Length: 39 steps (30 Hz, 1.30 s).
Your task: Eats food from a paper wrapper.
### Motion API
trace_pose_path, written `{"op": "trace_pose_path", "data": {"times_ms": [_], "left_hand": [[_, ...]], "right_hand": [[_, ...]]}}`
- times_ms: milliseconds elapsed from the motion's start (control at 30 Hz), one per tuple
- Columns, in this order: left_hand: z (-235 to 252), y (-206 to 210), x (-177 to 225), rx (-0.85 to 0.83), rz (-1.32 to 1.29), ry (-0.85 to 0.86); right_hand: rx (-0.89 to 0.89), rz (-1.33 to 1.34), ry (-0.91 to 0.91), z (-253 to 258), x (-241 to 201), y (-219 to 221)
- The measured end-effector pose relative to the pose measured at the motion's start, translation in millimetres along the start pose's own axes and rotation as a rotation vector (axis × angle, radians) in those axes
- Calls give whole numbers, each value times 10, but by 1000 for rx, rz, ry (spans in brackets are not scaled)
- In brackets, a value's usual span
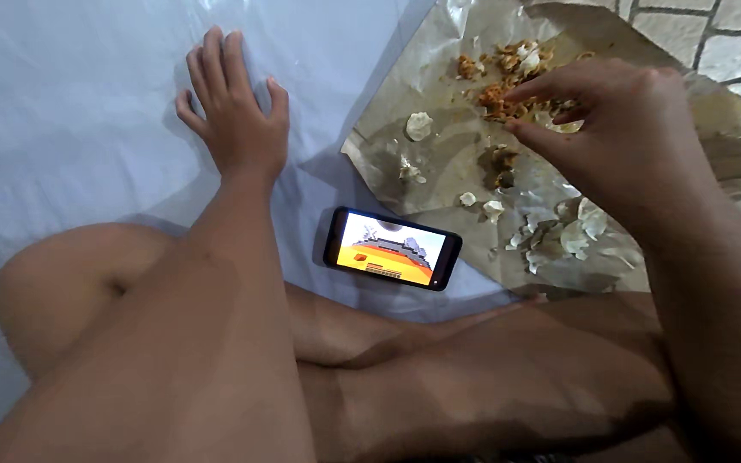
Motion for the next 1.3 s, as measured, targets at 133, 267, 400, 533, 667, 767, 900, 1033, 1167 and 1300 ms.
{"op": "trace_pose_path", "data": {"times_ms": [133,267,400,533,667,767,900,1033,1167,1300], "left_hand": [[1,-13,10,0,5,7],[-11,-32,14,4,-8,11],[-9,-23,14,7,-17,7],[-12,-35,5,4,-22,17],[-19,-46,4,-2,-29,10],[-19,-31,6,-10,-27,1],[-20,-24,-4,1,-18,2],[-9,-21,-11,-5,-2,4],[-15,-3,-9,-4,-14,2],[-2,-17,-9,3,-4,2]], "right_hand": [[7,-21,18,11,58,-20],[19,-70,48,12,82,-39],[17,-127,138,8,127,-61],[30,-189,168,4,138,-63],[11,-180,185,24,168,13],[12,-199,190,41,182,66],[63,-232,200,62,164,99],[59,-255,108,100,97,149],[27,-312,20,88,4,218],[-12,-391,-21,93,-29,280]]}}
Point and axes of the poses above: each hand's wrist, its own z-axis towards the middle knuckle, its own y-axis out of the palm, x = y × z, the point moved 8 cm from there along z, towards the middle knuckle, and after that the axes turned 15 degrees about z, right-handed, at the moved point
